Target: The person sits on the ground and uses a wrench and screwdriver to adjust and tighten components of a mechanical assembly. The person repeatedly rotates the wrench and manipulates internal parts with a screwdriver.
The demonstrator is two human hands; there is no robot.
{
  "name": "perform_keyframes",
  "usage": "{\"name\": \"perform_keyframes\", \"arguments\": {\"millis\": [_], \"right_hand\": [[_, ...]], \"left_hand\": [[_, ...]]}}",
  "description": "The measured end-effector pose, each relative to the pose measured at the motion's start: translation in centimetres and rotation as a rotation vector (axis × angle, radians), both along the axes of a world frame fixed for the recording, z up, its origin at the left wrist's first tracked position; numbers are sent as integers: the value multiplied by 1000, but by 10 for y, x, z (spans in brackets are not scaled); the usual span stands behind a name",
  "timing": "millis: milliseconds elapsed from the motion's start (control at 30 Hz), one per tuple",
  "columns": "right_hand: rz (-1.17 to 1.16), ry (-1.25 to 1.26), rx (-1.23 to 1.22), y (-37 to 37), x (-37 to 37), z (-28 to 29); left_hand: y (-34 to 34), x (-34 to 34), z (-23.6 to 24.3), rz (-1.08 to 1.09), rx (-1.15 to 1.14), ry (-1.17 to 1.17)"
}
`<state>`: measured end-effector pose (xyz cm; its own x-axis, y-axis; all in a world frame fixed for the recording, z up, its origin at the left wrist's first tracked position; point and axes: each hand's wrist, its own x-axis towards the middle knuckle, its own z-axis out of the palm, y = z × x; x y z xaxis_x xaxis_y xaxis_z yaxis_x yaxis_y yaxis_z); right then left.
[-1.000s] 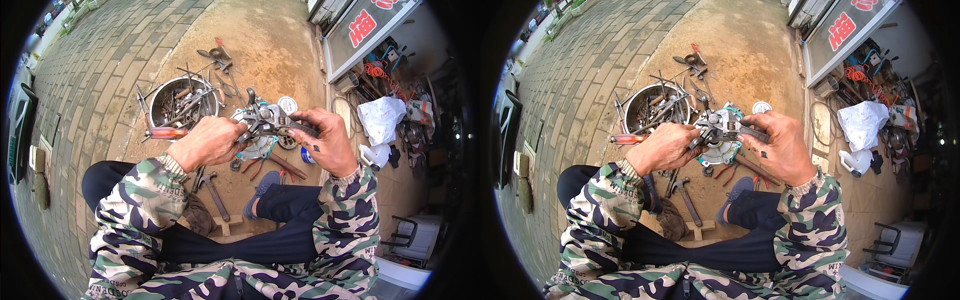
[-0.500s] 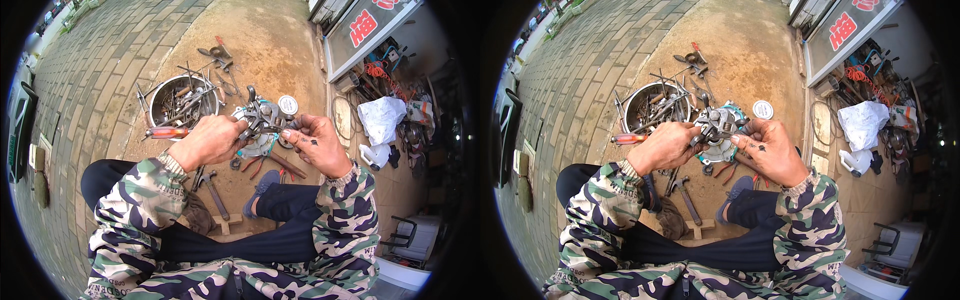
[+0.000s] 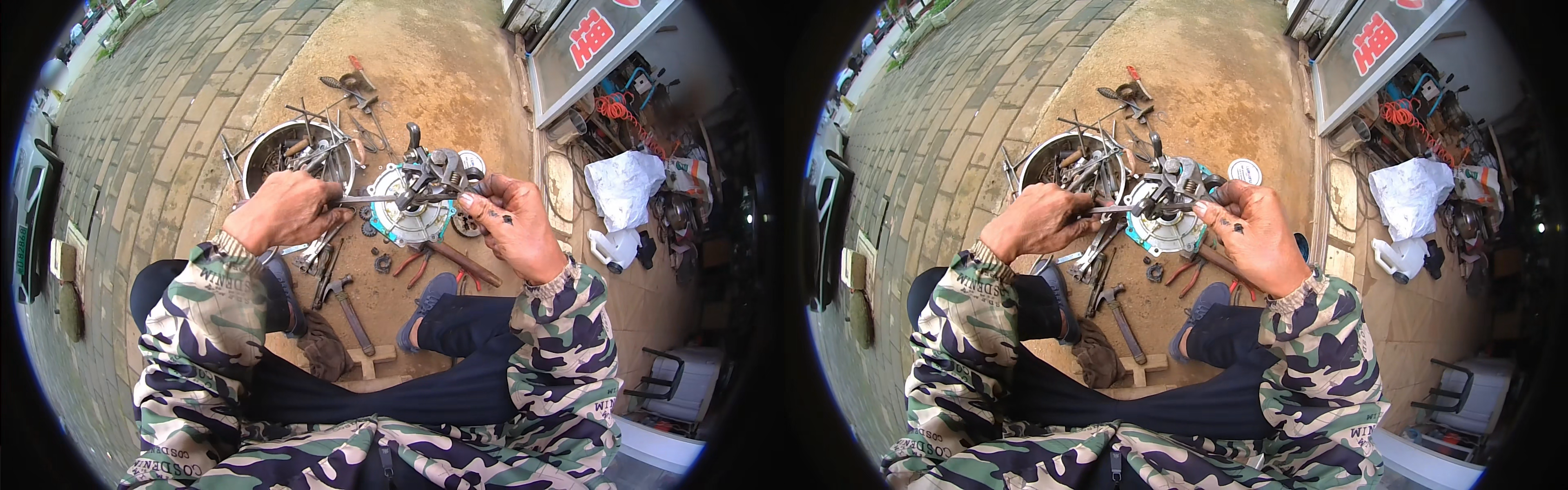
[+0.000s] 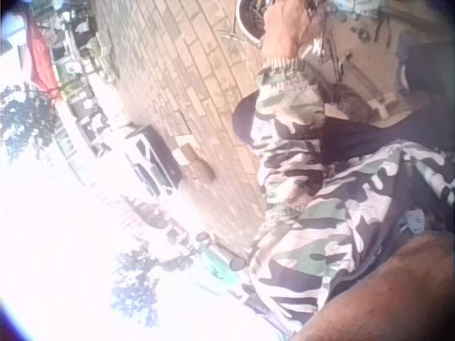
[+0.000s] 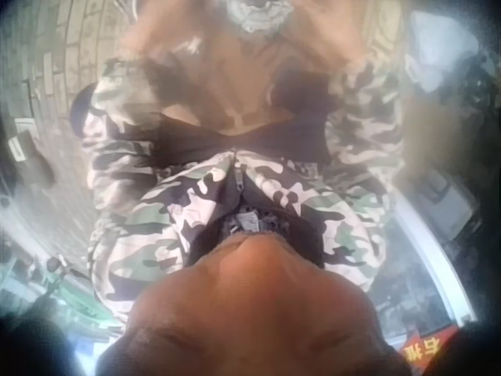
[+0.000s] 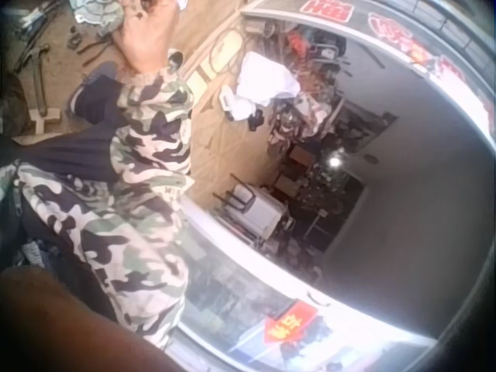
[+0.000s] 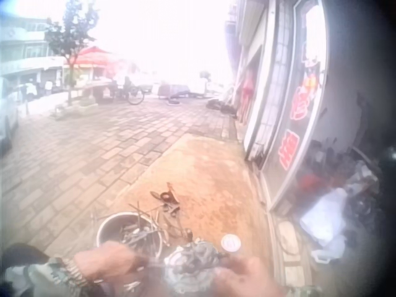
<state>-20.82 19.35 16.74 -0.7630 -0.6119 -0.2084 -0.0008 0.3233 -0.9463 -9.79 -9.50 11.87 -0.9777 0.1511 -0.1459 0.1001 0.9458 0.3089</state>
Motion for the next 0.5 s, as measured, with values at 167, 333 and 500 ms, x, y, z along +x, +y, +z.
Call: {"name": "perform_keyframes", "arguments": {"millis": [167,333,500], "right_hand": [[76,-14,64,11,-3,0],[113,-38,41,3,6,1],[95,-102,-20,2,11,-10]], "left_hand": [[6,2,-20,-69,231,176],[26,5,-15,14,191,107],[39,16,-9,157,229,2]]}}
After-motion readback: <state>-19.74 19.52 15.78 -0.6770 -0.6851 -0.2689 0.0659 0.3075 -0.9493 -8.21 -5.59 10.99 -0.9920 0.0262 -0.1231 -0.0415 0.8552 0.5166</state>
